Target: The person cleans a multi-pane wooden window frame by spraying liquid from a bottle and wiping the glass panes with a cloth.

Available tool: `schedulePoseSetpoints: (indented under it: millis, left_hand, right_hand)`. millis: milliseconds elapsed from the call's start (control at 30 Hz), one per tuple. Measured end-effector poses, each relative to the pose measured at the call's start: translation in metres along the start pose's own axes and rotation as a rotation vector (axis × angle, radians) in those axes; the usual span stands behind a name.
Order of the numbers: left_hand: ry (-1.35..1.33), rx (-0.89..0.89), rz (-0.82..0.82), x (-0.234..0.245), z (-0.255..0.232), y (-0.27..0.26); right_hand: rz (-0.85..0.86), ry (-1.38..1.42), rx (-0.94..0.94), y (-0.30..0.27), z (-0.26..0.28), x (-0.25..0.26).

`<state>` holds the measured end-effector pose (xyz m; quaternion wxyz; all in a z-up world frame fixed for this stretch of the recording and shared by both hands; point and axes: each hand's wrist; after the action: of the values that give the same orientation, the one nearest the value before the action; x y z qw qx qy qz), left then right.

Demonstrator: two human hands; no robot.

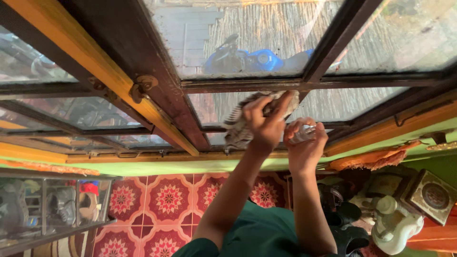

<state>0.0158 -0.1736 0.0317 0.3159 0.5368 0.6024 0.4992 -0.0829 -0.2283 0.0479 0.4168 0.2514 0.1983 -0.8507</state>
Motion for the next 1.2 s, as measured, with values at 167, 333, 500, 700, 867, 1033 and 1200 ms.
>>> schedulePoseSetpoints:
  millis: [167, 333, 500, 700, 867, 1033, 1200]
  left_hand:
    - [0.059, -0.095, 0.11, 0.002, 0.005, 0.003]
    - [0.166, -0.195, 0.049, 0.015, 0.047, -0.006]
    - [0.182, 0.009, -0.025, 0.068, 0.072, -0.006]
    - [0.302, 0.083, -0.111, 0.097, 0.073, 0.002]
    - [0.144, 0.17, -0.192, 0.079, 0.071, 0.006]
    - [0.016, 0.014, 0.047, 0.082, 0.061, 0.012]
    - [-0.06, 0.044, 0.026, 0.109, 0.069, 0.017]
  right_hand:
    - [-0.024, 0.002, -0.006, -0.005, 0.009, -0.007]
    - [0.044, 0.058, -0.069, -0.013, 0.014, -0.018]
    - [0.149, 0.142, -0.041, -0.021, 0.018, -0.025]
    - [0.051, 0.205, -0.009, -0.024, 0.021, -0.047]
    - [0.109, 0.251, 0.013, -0.03, 0.02, -0.057]
    - [0.138, 0.236, 0.025, -0.037, 0.02, -0.082]
    - [0.048, 0.311, -0.014, -0.044, 0.019, -0.106]
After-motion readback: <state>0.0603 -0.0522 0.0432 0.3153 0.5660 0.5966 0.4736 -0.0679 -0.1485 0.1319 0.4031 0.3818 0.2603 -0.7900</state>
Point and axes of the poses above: each hand's wrist, its own y-axis towards the middle knuckle, its own x-axis out of the back of the hand, z = x × y, and after that the axes turned 12 degrees about -x, right-handed
